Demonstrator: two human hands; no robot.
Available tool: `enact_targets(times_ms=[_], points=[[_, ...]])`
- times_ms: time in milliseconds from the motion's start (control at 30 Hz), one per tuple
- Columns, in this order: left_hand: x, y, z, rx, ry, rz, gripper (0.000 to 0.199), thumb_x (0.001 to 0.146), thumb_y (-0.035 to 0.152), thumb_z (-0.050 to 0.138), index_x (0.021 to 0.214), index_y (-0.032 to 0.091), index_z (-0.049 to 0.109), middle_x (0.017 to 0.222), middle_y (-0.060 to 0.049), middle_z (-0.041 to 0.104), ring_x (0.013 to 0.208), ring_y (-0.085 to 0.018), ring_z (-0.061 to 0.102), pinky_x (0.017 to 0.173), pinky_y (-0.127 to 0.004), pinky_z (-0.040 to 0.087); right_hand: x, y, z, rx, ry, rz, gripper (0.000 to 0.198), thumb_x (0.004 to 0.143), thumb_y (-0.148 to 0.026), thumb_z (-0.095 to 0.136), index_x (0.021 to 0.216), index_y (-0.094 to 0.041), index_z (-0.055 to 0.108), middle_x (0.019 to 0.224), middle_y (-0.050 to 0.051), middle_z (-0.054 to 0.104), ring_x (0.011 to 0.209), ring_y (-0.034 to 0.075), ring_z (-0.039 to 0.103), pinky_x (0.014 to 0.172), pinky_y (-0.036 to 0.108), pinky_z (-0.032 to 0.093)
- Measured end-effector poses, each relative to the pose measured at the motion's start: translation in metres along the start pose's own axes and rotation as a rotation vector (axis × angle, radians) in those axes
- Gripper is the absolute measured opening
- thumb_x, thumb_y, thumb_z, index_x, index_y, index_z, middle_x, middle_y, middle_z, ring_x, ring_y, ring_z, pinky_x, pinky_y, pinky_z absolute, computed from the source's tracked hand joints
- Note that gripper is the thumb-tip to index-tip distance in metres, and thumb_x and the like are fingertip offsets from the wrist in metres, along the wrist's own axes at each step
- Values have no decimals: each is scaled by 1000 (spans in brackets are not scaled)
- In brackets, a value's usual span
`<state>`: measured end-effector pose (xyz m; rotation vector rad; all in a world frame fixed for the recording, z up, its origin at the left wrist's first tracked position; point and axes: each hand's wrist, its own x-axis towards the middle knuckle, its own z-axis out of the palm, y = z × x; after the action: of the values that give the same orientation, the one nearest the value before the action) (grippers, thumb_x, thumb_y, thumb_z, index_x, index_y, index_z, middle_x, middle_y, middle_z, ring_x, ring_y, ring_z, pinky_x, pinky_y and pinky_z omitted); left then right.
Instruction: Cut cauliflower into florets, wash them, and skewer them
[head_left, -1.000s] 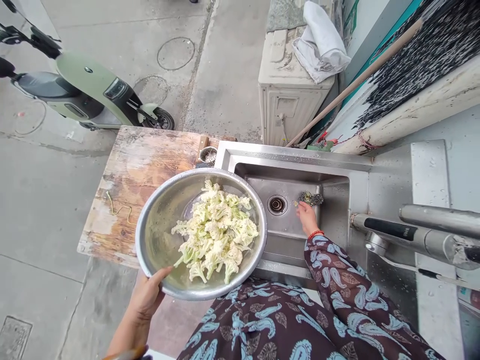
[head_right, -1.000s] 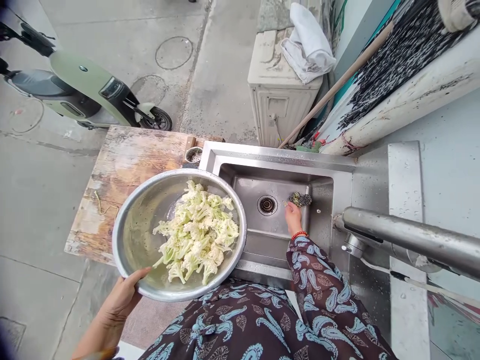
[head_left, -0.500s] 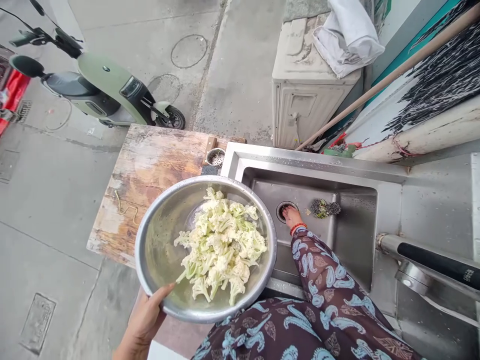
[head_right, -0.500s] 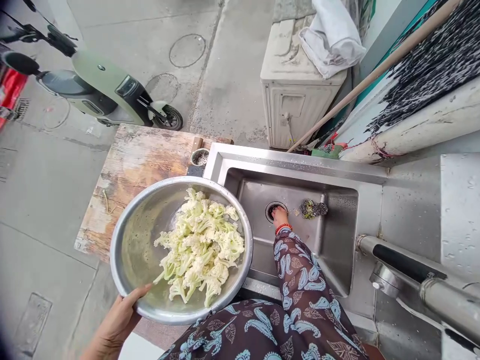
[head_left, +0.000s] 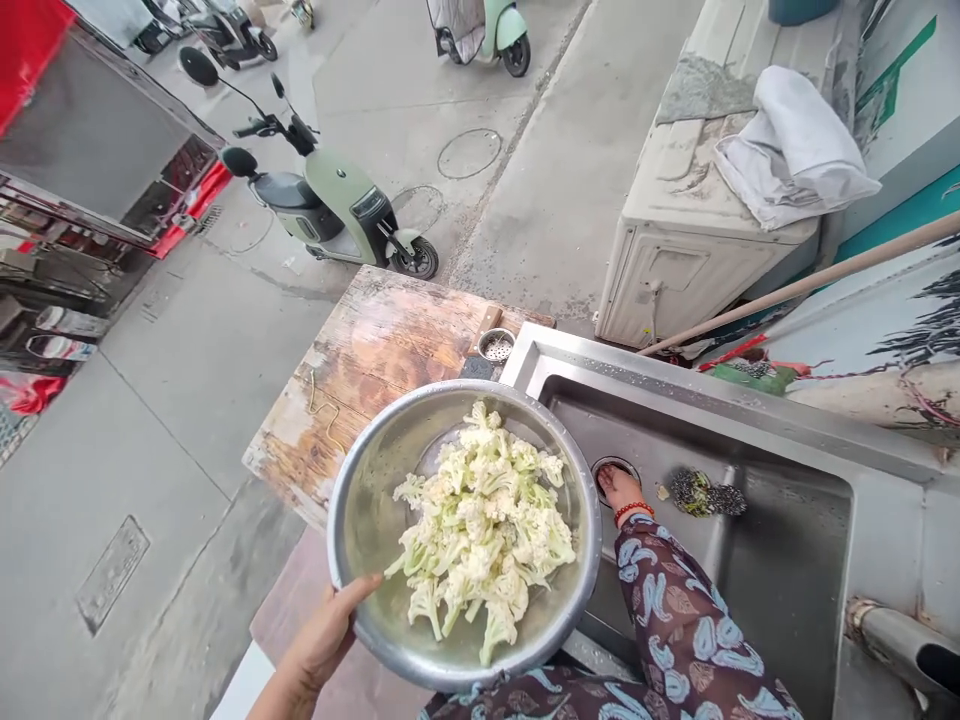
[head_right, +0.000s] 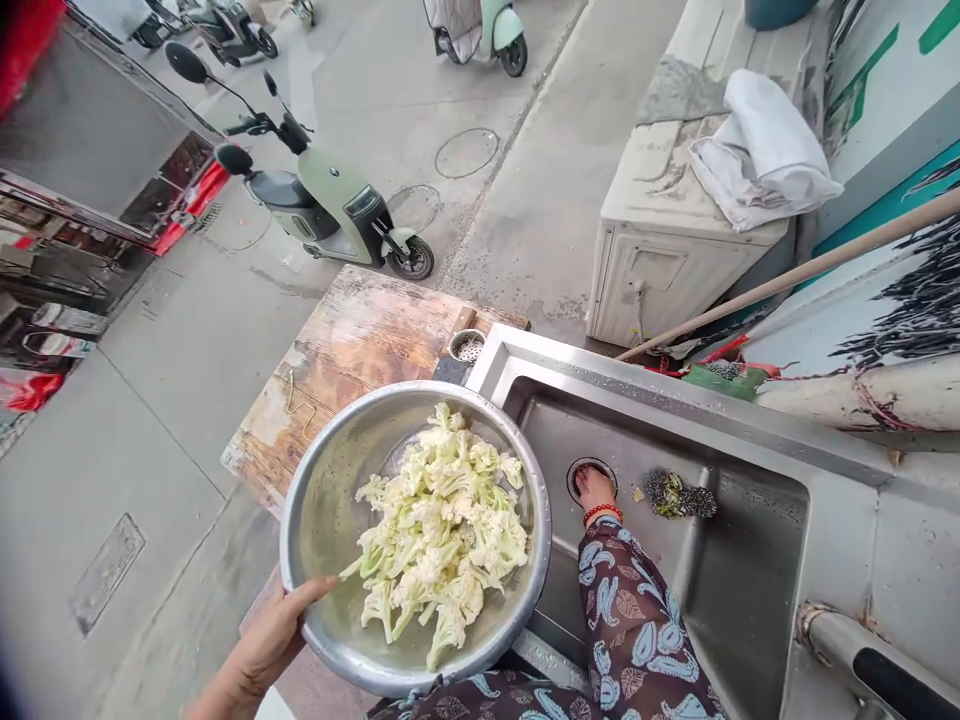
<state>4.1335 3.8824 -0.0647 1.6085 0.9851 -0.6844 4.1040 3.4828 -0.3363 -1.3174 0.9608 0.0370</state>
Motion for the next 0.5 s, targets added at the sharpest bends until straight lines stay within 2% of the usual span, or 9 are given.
enact_targets(times_ms=[133, 200, 267, 333, 433, 500], points=[[1, -2, -5, -16, -31, -1, 47, 60, 22, 81, 104, 9, 70, 85, -14, 78, 84, -34, 74, 71, -40, 61, -24, -26, 5, 35, -30, 6, 30, 95, -40, 58, 112, -17, 64, 110, 8, 67, 92, 19, 66, 79, 37, 57], [2, -3, -7, -31, -69, 9, 48, 60, 24, 81, 104, 9, 70, 86, -14, 78, 86, -34, 74, 74, -40, 61, -34, -56, 8, 41, -68, -60, 29, 93, -43, 57, 104, -18, 68, 103, 8, 71, 86, 19, 68, 74, 34, 57], [3, -5, -9, -45, -122, 21, 48, 61, 26, 81, 105, 9, 71, 86, -13, 78, 87, -34, 74, 77, -40, 61, -39, -98, 15, 33, -113, -148, 31, 89, -44, 59, 105, -21, 70, 107, 8, 72, 87, 20, 68, 72, 33, 56], [4, -7, -11, -57, -164, 42, 49, 62, 28, 79, 107, 10, 71, 86, -13, 78, 88, -34, 74, 79, -41, 60, -38, -146, 27, -71, -175, -346, 31, 88, -42, 59, 110, -24, 71, 118, 7, 70, 97, 21, 66, 80, 35, 54], [4, -9, -14, -68, -191, 79, 52, 63, 29, 77, 112, 11, 70, 89, -11, 78, 88, -33, 74, 79, -40, 60, -27, -210, 58, -461, -332, -852, 31, 94, -34, 51, 114, -24, 72, 129, 8, 65, 115, 24, 59, 99, 42, 47], [4, -10, -14, -73, -196, 96, 53, 64, 29, 76, 114, 12, 70, 91, -11, 78, 87, -33, 73, 76, -40, 59, -17, -239, 84, -750, -449, -1028, 32, 95, -29, 48, 117, -25, 71, 136, 7, 61, 120, 25, 56, 105, 46, 42]])
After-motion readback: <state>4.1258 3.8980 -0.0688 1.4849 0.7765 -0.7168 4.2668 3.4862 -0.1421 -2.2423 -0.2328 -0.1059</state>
